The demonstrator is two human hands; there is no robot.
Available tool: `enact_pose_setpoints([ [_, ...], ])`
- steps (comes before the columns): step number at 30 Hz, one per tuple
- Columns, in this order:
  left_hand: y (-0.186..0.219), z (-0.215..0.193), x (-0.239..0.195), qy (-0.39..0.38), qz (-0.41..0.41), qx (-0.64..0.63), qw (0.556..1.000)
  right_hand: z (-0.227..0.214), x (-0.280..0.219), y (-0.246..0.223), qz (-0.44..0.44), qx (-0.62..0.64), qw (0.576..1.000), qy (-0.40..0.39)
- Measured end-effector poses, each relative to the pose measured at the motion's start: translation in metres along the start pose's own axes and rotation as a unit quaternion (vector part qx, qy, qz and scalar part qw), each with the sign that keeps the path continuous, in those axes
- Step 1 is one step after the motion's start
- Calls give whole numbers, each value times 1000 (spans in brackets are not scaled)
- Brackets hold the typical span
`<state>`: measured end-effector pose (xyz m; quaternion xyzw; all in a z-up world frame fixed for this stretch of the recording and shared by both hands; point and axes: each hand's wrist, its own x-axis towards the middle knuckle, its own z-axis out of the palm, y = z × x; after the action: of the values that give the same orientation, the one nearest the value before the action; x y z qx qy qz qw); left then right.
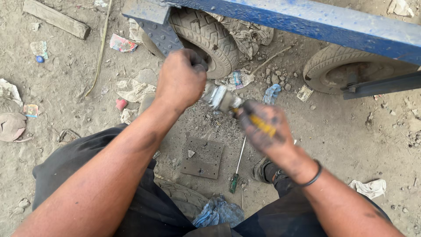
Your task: The person holds a metal part with the left hand and repeatedly scrapes its surface with a yellow-handled tool in the right hand. The person rotates the part to access different sides while continuing to scrape away residue.
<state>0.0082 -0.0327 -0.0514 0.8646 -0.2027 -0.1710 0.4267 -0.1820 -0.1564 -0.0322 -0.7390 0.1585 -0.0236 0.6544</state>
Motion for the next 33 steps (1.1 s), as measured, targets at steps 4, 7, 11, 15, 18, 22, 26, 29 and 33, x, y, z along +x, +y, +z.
enact_pose_setpoints([
  [4,9,3,-3,18,-16,7,1000,-4,0,11,-144,-370,914,84],
  [7,15,-1,-6,9,-49,-18,999,-1,2,16,-165,-348,921,60],
  [11,21,-1,-6,-5,-69,-30,997,-3,2,20,-122,-364,916,119],
  [15,22,-1,-9,13,-40,-16,999,-2,1,14,-175,-377,908,49],
  [18,22,-3,-8,7,-29,-17,999,-2,4,4,-40,-265,962,44],
  [22,23,0,-9,-5,-64,-26,998,-8,0,-4,-199,-435,875,79],
  [26,29,-3,-11,1,-51,-16,999,-11,1,4,-252,-454,850,84],
  [29,33,-1,-13,-15,-67,-18,997,-8,1,14,-230,-468,847,106],
  [33,35,1,-18,-22,-60,-28,998,3,-5,16,-187,-496,840,119],
])
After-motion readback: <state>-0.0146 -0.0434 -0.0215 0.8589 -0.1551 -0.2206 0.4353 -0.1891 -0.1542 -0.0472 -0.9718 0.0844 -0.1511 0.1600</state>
